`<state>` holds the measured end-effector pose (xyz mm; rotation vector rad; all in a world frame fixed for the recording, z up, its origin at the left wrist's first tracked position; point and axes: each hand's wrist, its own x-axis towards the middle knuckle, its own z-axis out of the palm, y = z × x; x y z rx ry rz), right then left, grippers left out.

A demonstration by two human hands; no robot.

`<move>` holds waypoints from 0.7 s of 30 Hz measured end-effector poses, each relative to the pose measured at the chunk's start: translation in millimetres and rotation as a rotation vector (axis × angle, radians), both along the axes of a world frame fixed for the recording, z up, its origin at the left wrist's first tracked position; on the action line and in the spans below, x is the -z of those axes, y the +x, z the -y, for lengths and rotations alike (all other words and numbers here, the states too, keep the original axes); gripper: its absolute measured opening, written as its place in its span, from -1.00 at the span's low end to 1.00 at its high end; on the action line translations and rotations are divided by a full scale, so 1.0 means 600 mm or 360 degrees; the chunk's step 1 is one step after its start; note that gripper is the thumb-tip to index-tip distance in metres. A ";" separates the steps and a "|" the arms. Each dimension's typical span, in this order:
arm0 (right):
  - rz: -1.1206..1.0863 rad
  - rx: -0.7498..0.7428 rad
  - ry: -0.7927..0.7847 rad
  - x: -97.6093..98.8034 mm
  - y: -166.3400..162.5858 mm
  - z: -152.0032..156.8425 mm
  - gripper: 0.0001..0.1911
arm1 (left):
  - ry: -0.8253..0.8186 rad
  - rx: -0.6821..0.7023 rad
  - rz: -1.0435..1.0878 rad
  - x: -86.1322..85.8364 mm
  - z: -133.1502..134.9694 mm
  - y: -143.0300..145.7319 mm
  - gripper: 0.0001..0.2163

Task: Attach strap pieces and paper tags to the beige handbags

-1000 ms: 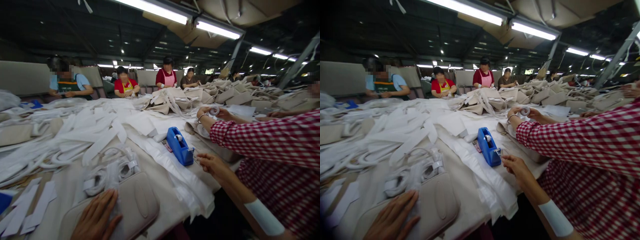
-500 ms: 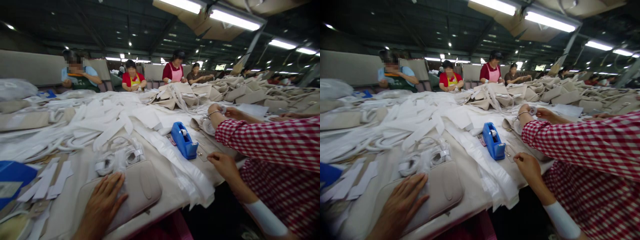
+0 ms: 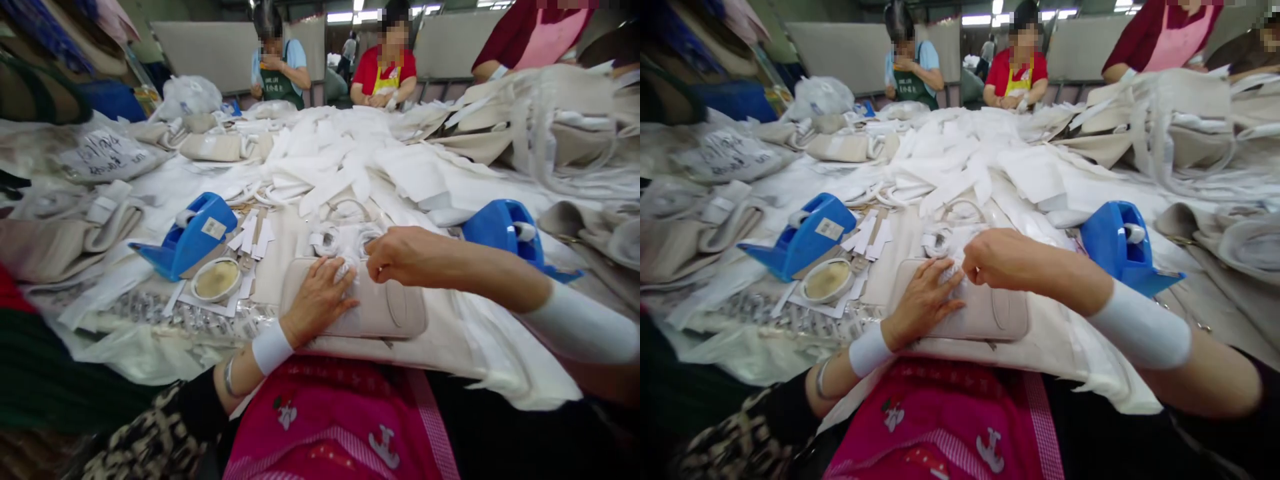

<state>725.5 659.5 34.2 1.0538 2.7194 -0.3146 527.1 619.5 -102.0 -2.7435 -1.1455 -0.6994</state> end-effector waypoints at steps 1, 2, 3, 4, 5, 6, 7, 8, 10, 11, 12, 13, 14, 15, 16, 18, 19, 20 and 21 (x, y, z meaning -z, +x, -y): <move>-0.0002 -0.0055 -0.0024 0.009 -0.017 -0.020 -0.77 | 0.0004 -0.0006 0.0022 0.000 0.000 0.000 -0.51; 0.0004 -0.0100 -0.0030 0.019 -0.031 -0.039 -0.77 | 0.0006 -0.0011 0.0041 0.000 0.000 -0.001 -0.50; 0.0021 -0.0129 -0.0030 0.028 -0.042 -0.057 -0.77 | 0.0005 -0.0012 0.0056 0.000 0.000 -0.001 -0.50; 0.0045 -0.0143 -0.0033 0.036 -0.051 -0.073 -0.76 | -0.0001 -0.0010 0.0067 0.000 -0.001 -0.002 -0.50; 0.0069 -0.0138 -0.0033 0.044 -0.057 -0.086 -0.76 | -0.0007 -0.0005 0.0075 0.000 -0.001 -0.002 -0.51; 0.0093 -0.0121 -0.0028 0.051 -0.062 -0.097 -0.76 | -0.0012 0.0001 0.0083 0.000 -0.002 -0.003 -0.51; 0.0113 -0.0099 -0.0023 0.057 -0.064 -0.106 -0.76 | -0.0017 0.0007 0.0090 0.000 -0.002 -0.003 -0.51; 0.0129 -0.0072 -0.0014 0.061 -0.066 -0.112 -0.75 | -0.0021 0.0014 0.0096 0.000 -0.003 -0.004 -0.51; 0.0149 -0.0007 0.0020 0.067 -0.068 -0.120 -0.73 | -0.0016 0.0025 0.0108 0.000 -0.004 -0.005 -0.51; 0.0158 0.0020 0.0041 0.069 -0.069 -0.122 -0.72 | -0.0009 0.0030 0.0114 0.000 -0.004 -0.005 -0.51; 0.0172 0.0040 0.0061 0.069 -0.070 -0.123 -0.72 | -0.0002 0.0035 0.0116 0.000 -0.004 -0.005 -0.52; 0.0187 0.0049 0.0078 0.070 -0.071 -0.124 -0.72 | 0.0005 0.0037 0.0117 0.000 -0.004 -0.005 -0.52; 0.0201 0.0053 0.0091 0.070 -0.072 -0.124 -0.73 | 0.0010 0.0036 0.0117 0.000 -0.004 -0.005 -0.53; 0.0212 0.0049 0.0097 0.070 -0.073 -0.125 -0.73 | 0.0010 0.0032 0.0111 0.001 -0.004 -0.005 -0.53; 0.0222 0.0047 0.0105 0.070 -0.075 -0.125 -0.73 | 0.0004 0.0028 0.0101 0.001 -0.004 -0.004 -0.53; 0.0234 0.0036 0.0134 0.070 -0.077 -0.124 -0.72 | -0.0018 0.0018 0.0073 0.001 -0.003 -0.004 -0.54; 0.0239 0.0029 0.0152 0.070 -0.078 -0.124 -0.72 | -0.0029 0.0017 0.0057 0.001 -0.003 -0.004 -0.55; 0.0243 0.0019 0.0167 0.070 -0.079 -0.123 -0.71 | -0.0036 0.0016 0.0043 0.000 -0.003 -0.003 -0.55; 0.0249 0.0011 0.0181 0.069 -0.080 -0.122 -0.70 | -0.0036 0.0014 0.0035 0.000 -0.003 -0.003 -0.56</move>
